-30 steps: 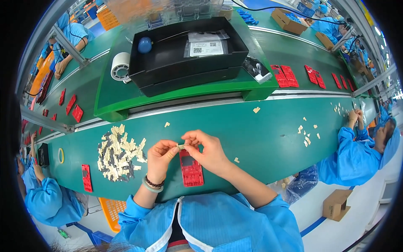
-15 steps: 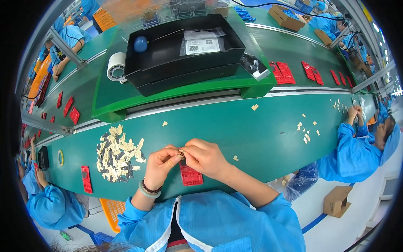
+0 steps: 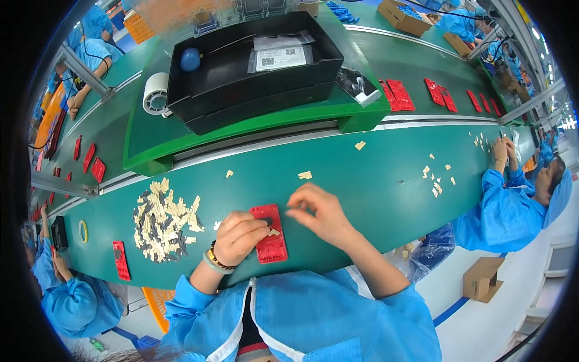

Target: The person assembles small gold-colored electronic components into red plastic housings by hand.

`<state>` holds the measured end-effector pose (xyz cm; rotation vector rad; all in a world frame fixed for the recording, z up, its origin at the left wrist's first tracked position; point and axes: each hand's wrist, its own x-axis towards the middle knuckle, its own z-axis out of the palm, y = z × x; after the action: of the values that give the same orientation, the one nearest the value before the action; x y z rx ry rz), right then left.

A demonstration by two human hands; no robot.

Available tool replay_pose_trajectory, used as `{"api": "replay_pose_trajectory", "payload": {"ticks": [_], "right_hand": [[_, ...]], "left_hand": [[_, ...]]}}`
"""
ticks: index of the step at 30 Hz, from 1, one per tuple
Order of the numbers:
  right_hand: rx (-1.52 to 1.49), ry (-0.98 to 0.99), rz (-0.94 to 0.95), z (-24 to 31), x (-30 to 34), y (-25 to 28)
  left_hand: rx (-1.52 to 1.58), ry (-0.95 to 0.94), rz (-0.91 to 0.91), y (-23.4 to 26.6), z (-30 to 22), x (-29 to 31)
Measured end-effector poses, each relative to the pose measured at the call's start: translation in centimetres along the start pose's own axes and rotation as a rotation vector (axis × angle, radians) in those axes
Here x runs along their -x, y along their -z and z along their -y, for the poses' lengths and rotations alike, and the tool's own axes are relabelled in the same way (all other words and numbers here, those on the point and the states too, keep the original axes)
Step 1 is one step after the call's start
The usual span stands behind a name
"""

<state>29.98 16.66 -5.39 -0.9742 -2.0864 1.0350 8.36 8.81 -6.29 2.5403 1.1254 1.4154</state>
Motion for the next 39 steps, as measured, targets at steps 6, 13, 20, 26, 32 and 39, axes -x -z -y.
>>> {"api": "replay_pose_trajectory", "payload": {"ticks": [6, 13, 20, 26, 32, 39], "right_hand": [[-0.124, 0.179, 0.369, 2.9, -1.7, -1.0], [0.015, 0.333, 0.236, 3.2, -1.3, -1.6], [0.496, 0.173, 0.097, 0.7, 0.8, -2.1], [0.427, 0.369, -0.088, 2.0, -2.1, -6.1], [-0.196, -0.27, 0.097, -1.9, -1.8, -6.9], [-0.376, -0.534, 0.171, -2.4, -1.9, -7.1]], "left_hand": [[-0.077, -0.049, -0.039, 0.1, -0.1, 0.2], [-0.051, 0.073, -0.113, 0.0, -0.4, 0.4], [0.041, 0.565, 0.149, 0.2, 1.2, 0.9], [0.282, 0.772, 0.095, 0.1, 0.2, 1.1], [-0.166, 0.373, 0.205, -1.1, -1.3, 5.0], [-0.254, 0.425, 0.279, -2.9, -2.4, 5.6]]}}
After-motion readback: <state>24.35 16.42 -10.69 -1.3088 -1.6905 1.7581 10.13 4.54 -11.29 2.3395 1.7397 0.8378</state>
